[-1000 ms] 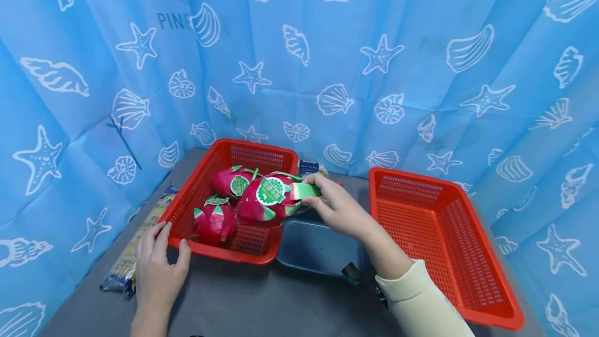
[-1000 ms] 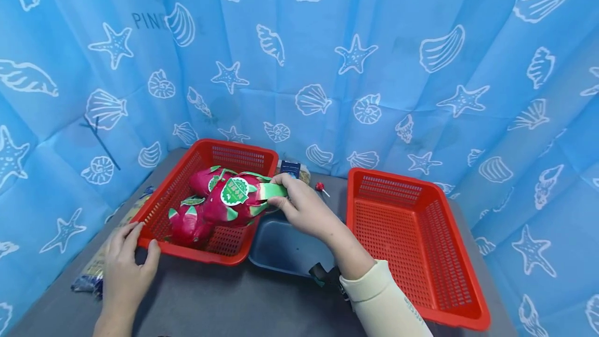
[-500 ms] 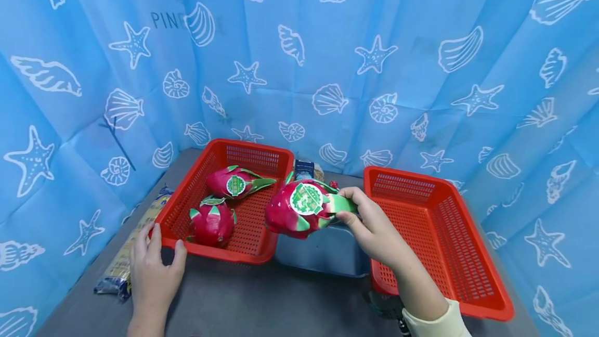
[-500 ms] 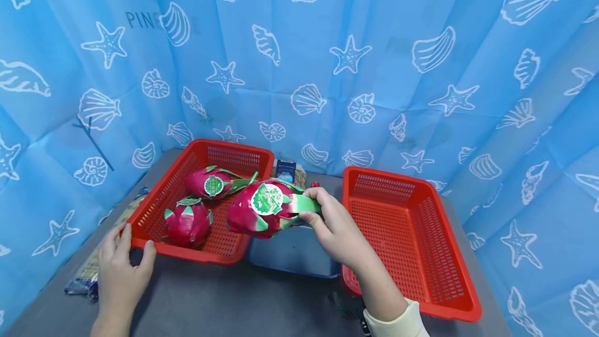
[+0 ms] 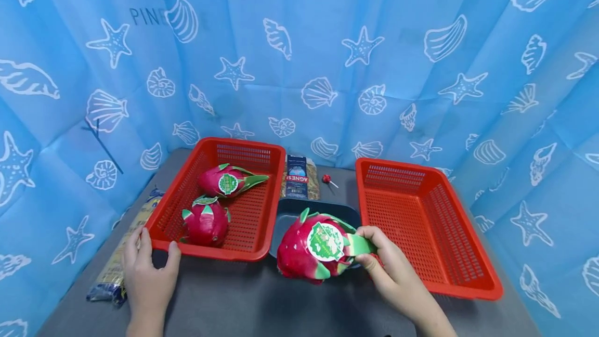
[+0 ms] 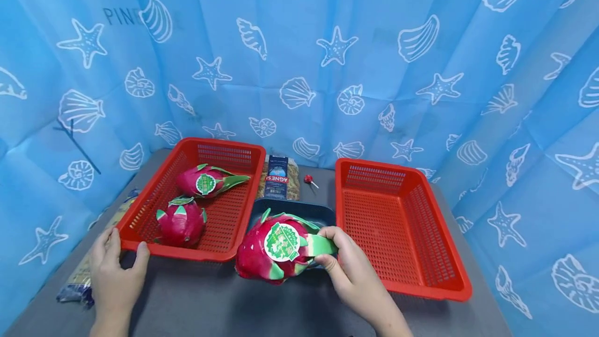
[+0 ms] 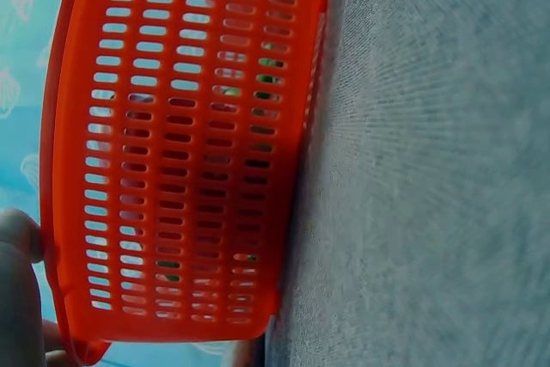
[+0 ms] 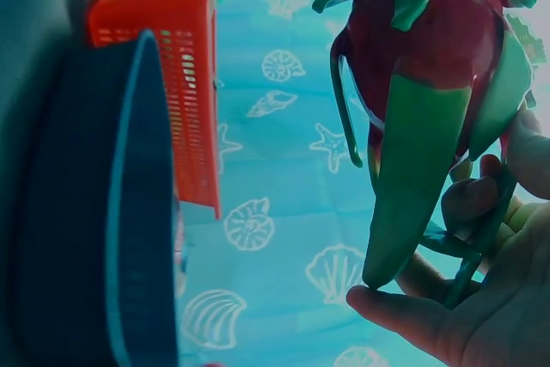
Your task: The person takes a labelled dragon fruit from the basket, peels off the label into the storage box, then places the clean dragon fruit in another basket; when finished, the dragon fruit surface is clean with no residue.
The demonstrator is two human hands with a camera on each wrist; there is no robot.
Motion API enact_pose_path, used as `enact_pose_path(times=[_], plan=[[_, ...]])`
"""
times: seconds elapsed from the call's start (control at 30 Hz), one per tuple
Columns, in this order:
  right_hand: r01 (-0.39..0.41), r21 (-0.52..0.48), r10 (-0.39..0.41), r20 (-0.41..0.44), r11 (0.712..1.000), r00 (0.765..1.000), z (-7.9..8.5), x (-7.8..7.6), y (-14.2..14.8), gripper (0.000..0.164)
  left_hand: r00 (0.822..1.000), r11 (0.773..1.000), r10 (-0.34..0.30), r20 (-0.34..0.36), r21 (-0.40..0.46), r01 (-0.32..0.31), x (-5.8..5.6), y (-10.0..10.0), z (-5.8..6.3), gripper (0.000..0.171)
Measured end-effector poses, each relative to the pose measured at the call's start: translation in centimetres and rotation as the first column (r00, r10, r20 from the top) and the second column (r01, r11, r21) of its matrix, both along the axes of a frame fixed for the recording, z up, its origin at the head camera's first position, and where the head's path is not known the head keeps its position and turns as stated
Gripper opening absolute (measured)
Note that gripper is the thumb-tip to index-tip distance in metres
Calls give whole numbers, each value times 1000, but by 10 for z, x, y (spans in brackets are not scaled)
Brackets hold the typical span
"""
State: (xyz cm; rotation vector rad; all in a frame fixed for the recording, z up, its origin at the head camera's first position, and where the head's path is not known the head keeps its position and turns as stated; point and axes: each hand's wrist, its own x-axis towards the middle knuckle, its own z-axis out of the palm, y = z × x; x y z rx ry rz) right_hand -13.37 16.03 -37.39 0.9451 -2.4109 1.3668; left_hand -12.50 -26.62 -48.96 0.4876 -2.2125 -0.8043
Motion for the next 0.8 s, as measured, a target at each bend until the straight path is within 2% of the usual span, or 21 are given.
enact_pose_path(times=[0.1,0.23,0.33,0.47,0.63,0.8], plan=[[-10,-26,10,8,1000,1000,-13,12,6,35,1000,1000,-2,-13,14,3,0,-1,0,71],[-47,-92,56,102,995,993,-30,27,15,32,999,1000,-10,-33,16,10,-1,-1,-1,70],[-43,-129,66,184,991,981,-44,37,17,25,999,1000,-9,-39,27,10,-1,-1,-2,69],[-25,-133,54,222,991,974,-65,45,18,21,999,999,-3,-32,40,4,0,-1,-4,69],[5,-88,11,177,996,984,-90,47,14,22,1000,999,-2,-23,48,3,0,0,-3,69],[31,-32,-28,110,999,994,-120,41,11,25,1000,998,-2,-17,61,3,0,1,-3,69]])
